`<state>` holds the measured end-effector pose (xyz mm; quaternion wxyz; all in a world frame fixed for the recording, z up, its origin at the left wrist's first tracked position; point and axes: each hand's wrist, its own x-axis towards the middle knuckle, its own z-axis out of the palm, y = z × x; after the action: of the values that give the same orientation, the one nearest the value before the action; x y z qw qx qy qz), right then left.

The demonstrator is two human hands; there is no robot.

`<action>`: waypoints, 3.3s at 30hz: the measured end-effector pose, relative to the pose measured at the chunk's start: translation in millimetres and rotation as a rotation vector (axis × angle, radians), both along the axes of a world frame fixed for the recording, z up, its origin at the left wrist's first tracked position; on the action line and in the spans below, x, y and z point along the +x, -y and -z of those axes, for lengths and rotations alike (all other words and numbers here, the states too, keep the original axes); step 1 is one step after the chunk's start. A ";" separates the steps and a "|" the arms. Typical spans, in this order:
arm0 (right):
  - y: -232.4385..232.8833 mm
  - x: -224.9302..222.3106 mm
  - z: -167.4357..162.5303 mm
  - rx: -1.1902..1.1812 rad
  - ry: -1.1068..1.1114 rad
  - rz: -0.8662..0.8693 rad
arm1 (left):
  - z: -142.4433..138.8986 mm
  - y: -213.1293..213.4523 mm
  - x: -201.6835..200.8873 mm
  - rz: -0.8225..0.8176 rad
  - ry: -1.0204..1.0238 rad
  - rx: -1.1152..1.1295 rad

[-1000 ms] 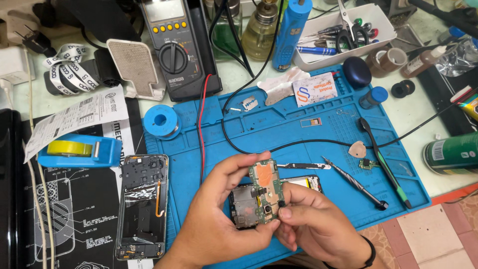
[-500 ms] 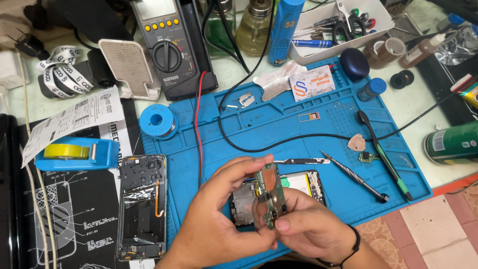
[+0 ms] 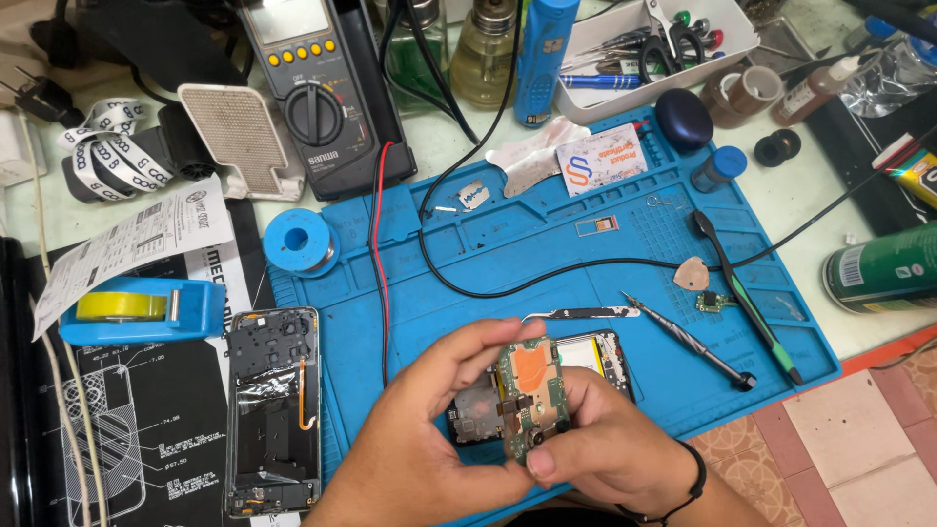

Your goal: The person handles a disassembled smartphone, connecting a ribbon cable to the motherboard and placing the board into the phone chassis. They then pick up a separate smartphone, open WhatsApp, and scroll through the chat list before returning to the disassembled phone.

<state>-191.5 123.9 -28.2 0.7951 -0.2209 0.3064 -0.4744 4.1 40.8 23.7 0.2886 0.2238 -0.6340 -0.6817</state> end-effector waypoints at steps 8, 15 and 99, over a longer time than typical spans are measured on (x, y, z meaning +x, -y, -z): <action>-4.6 -3.3 3.6 -0.020 0.036 -0.020 | 1.2 -1.2 0.3 -0.009 -0.011 -0.014; -8.9 -4.6 -0.8 -0.024 0.051 -0.011 | 7.4 -1.3 0.7 -0.051 -0.066 0.007; 109.2 -30.3 -34.6 -0.377 -0.841 -0.567 | 21.9 31.8 15.8 -0.422 -0.206 -0.026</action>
<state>-221.8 14.7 6.4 0.6471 -0.6048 0.4362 -0.1589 19.9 8.9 1.8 0.4908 0.2770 -0.5489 -0.6173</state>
